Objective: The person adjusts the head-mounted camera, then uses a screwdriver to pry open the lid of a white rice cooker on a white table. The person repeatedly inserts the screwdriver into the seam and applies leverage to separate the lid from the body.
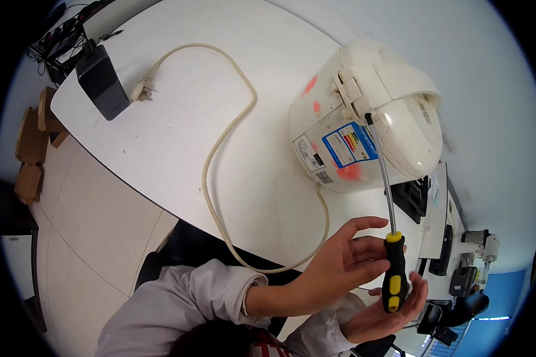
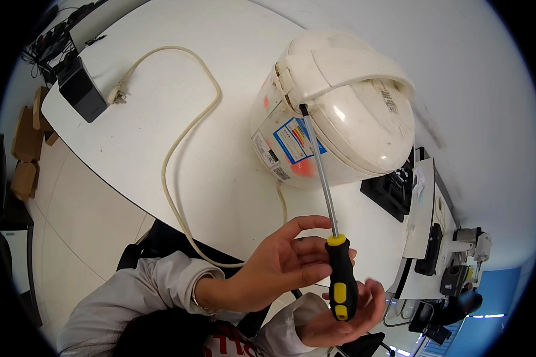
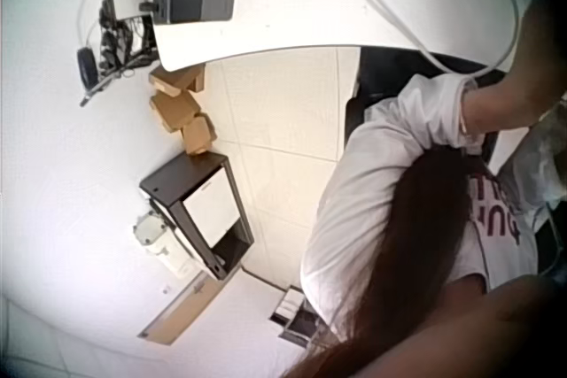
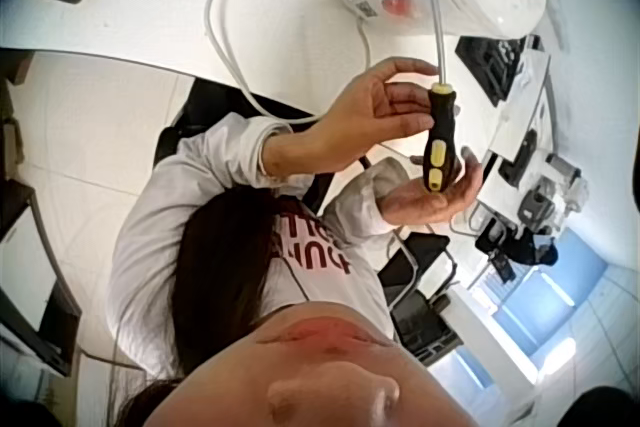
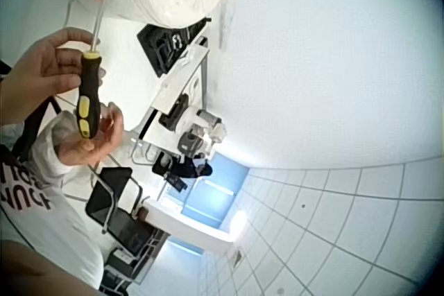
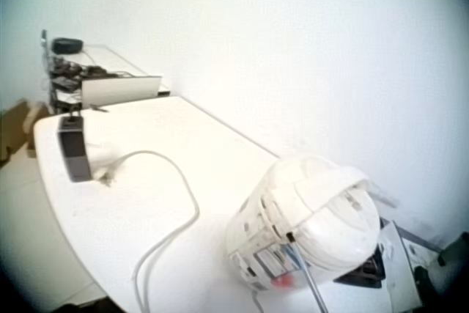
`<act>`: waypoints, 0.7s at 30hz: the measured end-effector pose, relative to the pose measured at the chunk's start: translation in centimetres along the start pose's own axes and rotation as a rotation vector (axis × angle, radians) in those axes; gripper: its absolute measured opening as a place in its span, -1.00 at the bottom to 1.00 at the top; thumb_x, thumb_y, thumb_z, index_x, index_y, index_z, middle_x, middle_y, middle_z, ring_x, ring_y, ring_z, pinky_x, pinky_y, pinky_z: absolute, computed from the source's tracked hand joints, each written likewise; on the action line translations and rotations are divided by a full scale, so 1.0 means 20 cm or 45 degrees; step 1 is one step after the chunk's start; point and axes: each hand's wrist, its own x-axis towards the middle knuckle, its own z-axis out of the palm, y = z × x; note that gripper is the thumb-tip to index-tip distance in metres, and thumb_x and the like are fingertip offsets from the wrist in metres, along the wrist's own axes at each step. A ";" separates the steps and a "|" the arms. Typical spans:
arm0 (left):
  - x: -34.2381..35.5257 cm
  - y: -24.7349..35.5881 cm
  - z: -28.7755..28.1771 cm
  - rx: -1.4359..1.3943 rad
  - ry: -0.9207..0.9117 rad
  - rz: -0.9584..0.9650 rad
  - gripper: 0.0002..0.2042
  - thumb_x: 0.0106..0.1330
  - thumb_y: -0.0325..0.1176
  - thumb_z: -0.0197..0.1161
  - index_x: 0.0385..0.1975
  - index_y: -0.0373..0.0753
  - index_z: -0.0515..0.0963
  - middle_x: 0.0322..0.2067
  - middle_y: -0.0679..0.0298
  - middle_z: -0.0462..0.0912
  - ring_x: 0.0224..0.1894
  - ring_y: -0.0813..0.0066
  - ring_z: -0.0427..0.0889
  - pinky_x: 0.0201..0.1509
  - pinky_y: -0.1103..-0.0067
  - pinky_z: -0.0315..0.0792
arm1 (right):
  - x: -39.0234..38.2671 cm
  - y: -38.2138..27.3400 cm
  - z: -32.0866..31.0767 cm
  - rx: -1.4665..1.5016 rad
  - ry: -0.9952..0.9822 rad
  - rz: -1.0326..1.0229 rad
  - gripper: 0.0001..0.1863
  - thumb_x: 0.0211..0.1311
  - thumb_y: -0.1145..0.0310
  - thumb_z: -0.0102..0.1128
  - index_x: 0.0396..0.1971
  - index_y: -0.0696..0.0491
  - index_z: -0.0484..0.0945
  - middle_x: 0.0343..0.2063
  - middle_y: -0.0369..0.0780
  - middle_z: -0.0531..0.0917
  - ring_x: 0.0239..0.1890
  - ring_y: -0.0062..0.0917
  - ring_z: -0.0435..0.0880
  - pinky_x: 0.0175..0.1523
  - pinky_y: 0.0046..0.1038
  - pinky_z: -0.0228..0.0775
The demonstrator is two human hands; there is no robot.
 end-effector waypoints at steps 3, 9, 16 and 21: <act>0.00 -0.01 -0.01 -0.005 -0.013 0.028 -0.60 0.21 -0.58 0.00 0.05 -0.32 0.11 0.00 0.03 0.38 0.10 0.40 0.33 0.16 0.55 0.23 | 0.01 -0.03 -0.01 0.304 -0.303 0.404 -0.29 0.13 -0.23 -0.25 -0.07 0.19 0.24 -0.54 -0.18 0.46 -0.75 -0.63 0.35 -0.67 -0.73 0.11; 0.01 -0.02 -0.02 -0.019 -0.121 0.049 -0.56 0.26 -0.51 -0.07 0.14 -0.34 0.07 0.10 0.09 0.27 0.17 0.43 0.23 0.21 0.56 0.11 | -0.03 0.01 -0.03 0.152 -0.308 0.220 -0.41 0.14 -0.05 -0.05 -0.10 0.20 0.27 -0.44 -0.17 0.42 -0.65 -0.63 0.39 -0.65 -0.72 0.16; 0.02 -0.03 -0.03 0.141 -0.145 -0.037 -0.51 0.25 -0.43 0.01 0.17 -0.31 0.05 0.04 0.14 0.33 0.08 0.48 0.30 0.17 0.56 0.17 | -0.01 0.04 -0.07 0.151 -0.351 -0.095 -0.75 0.00 0.49 0.08 -0.26 -0.04 0.42 -0.23 -0.11 0.26 -0.34 -0.46 0.43 -0.54 -0.68 0.38; 0.02 -0.01 -0.01 0.010 -0.062 0.033 -0.58 0.24 -0.44 0.04 0.06 -0.33 0.11 -0.07 0.06 0.41 0.02 0.41 0.38 0.11 0.51 0.28 | 0.01 0.05 -0.10 -0.095 -0.378 -0.226 -0.85 -0.22 0.54 0.12 -0.65 -0.10 0.53 -0.23 -0.12 0.26 -0.20 -0.38 0.36 -0.26 -0.47 0.38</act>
